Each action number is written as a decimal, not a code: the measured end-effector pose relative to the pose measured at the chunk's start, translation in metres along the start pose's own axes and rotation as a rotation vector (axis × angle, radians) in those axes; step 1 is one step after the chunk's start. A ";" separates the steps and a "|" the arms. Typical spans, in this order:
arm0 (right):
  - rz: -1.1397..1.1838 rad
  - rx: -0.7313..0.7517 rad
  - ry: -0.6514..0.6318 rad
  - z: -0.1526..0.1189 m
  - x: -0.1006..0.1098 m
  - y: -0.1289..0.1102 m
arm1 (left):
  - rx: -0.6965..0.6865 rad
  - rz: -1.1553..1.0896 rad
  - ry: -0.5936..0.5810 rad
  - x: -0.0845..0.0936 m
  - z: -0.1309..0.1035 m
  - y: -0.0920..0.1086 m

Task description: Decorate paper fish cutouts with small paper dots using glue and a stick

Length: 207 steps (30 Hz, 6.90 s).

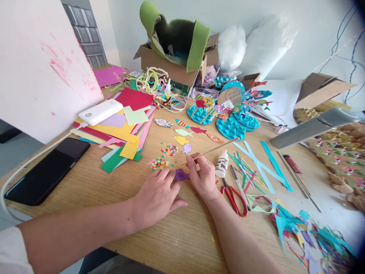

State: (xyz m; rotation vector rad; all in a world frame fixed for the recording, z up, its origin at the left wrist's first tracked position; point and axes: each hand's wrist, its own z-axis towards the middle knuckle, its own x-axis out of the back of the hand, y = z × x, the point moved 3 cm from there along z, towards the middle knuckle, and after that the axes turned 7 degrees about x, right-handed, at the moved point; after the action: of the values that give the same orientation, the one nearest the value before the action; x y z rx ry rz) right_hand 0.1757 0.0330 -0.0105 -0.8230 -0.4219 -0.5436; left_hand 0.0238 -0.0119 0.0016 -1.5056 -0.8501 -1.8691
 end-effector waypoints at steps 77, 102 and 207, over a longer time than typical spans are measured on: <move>-0.043 -0.070 0.043 -0.017 0.003 -0.009 | -0.028 -0.018 0.001 0.002 0.002 -0.002; 0.011 -0.015 0.054 -0.017 0.003 -0.008 | -0.047 -0.023 -0.007 0.001 0.004 -0.005; 0.070 0.000 -0.011 -0.017 0.001 -0.010 | -0.042 -0.054 -0.053 0.002 0.004 -0.006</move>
State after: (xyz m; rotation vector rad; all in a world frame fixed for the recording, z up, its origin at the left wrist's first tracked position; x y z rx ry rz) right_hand 0.1729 0.0144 -0.0147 -0.8385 -0.4017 -0.4739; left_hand 0.0217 -0.0054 0.0031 -1.5787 -0.8891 -1.9034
